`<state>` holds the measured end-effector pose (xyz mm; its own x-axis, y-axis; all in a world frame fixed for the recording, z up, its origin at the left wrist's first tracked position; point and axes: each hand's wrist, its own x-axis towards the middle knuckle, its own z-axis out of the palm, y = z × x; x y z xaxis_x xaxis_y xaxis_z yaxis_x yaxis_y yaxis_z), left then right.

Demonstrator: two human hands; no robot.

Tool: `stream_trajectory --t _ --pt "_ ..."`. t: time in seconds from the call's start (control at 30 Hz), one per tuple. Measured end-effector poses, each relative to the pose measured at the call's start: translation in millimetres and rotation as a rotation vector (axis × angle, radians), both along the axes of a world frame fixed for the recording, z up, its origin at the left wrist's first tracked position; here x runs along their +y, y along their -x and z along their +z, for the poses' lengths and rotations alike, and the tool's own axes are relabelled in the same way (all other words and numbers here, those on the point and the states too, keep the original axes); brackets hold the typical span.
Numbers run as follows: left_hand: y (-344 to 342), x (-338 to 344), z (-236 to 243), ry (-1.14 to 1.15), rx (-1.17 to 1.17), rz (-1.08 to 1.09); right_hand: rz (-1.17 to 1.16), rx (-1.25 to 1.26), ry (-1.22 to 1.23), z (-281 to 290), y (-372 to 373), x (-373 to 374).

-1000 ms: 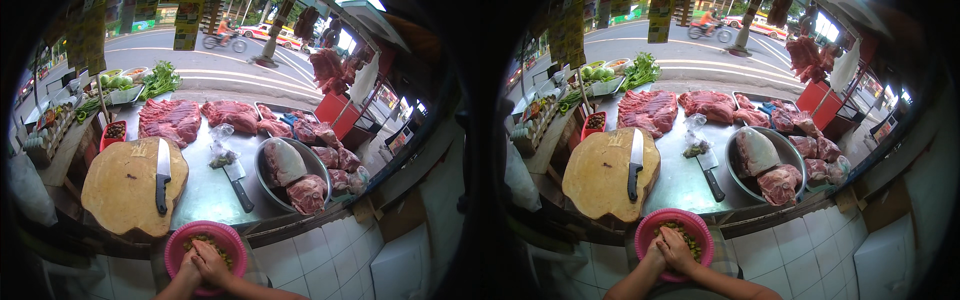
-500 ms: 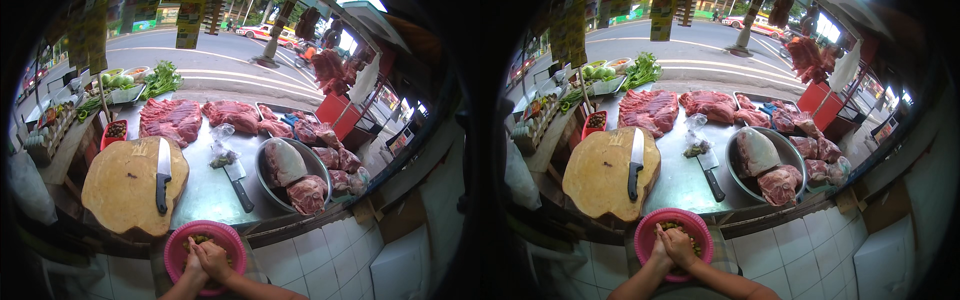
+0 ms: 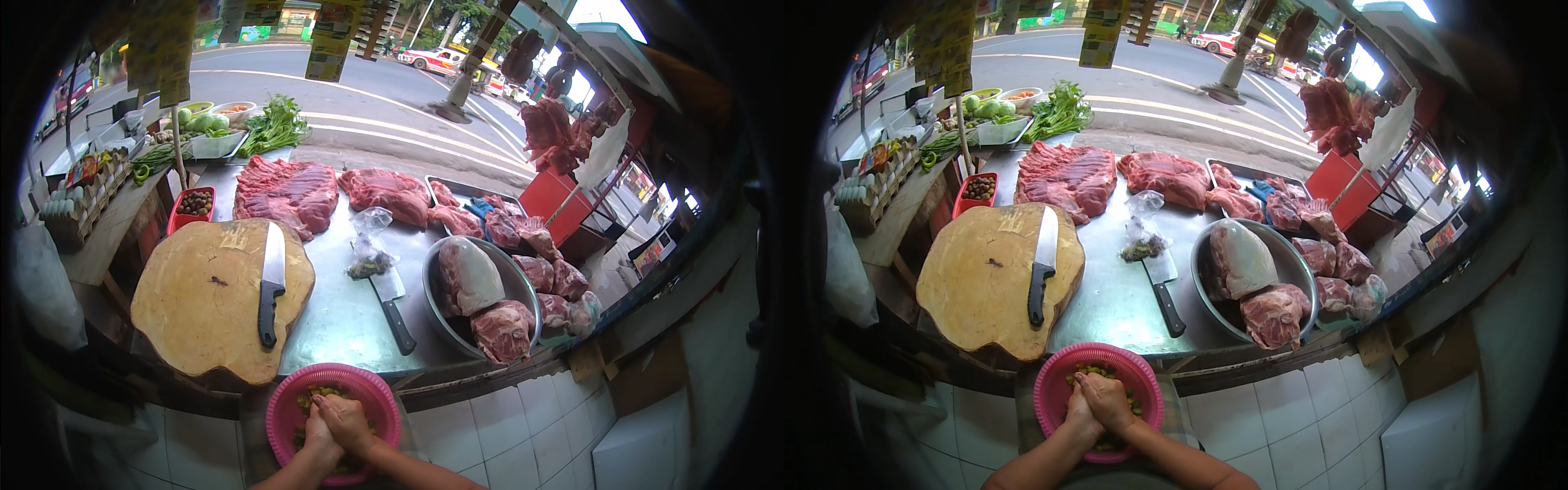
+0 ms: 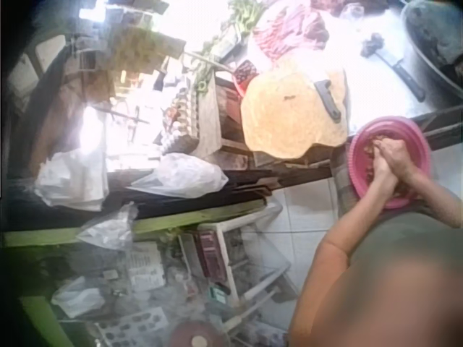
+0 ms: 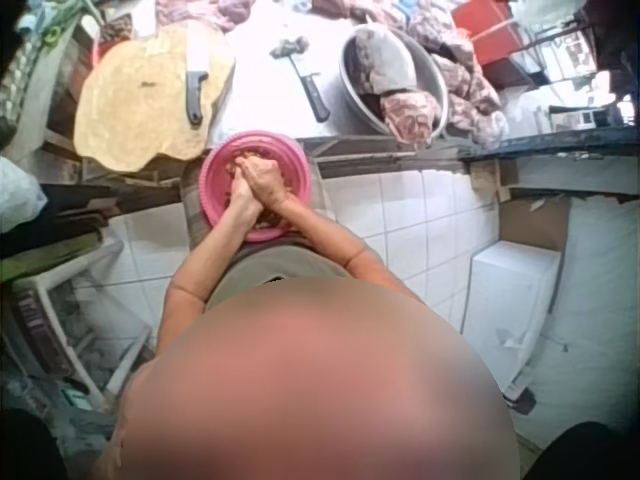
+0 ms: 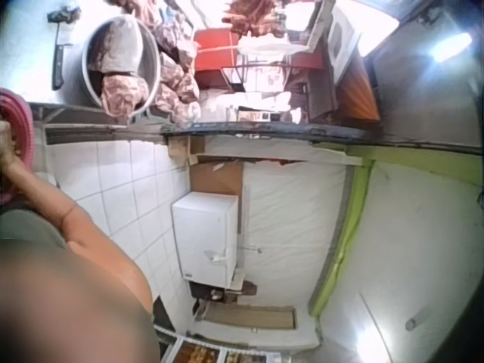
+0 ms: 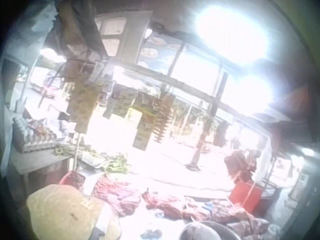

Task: The person cuts a piece of pork on a wooden cutting board using a knife, places the cut pieces into a plastic bag, and hands the bag to a customer. The person then counts coins from a container and gives change to the customer.

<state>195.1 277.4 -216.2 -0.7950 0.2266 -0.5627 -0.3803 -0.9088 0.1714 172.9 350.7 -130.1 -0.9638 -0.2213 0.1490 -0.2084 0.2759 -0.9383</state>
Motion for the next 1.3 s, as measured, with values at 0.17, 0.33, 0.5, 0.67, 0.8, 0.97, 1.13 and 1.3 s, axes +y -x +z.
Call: stream_trajectory --t 0.17,0.33,0.5,0.67,0.8,0.97,1.13,1.3 --pt "0 -3 -21 0.0 0.026 0.074 -0.02 -0.043 0.029 -1 3 -4" --pt "-2 12 11 0.166 -0.128 0.079 -0.054 0.051 -0.114 7 2 0" --pt "-3 6 51 0.052 -0.102 0.065 0.035 0.25 -0.347 15 1 5" --pt "1 0 28 0.258 -0.19 0.015 -0.01 0.261 -0.165 16 -7 0" --pt "9 7 -28 -0.054 -0.018 0.034 -0.051 0.277 -0.148 17 -8 3" --pt "14 22 -49 -0.482 0.171 0.111 -0.039 0.313 -0.174 18 -6 4" --pt "-9 17 12 0.086 0.141 0.098 -0.033 0.317 -0.17 18 -3 4" --pt "2 8 44 0.083 0.066 0.008 -0.062 0.264 -0.143 17 1 0"
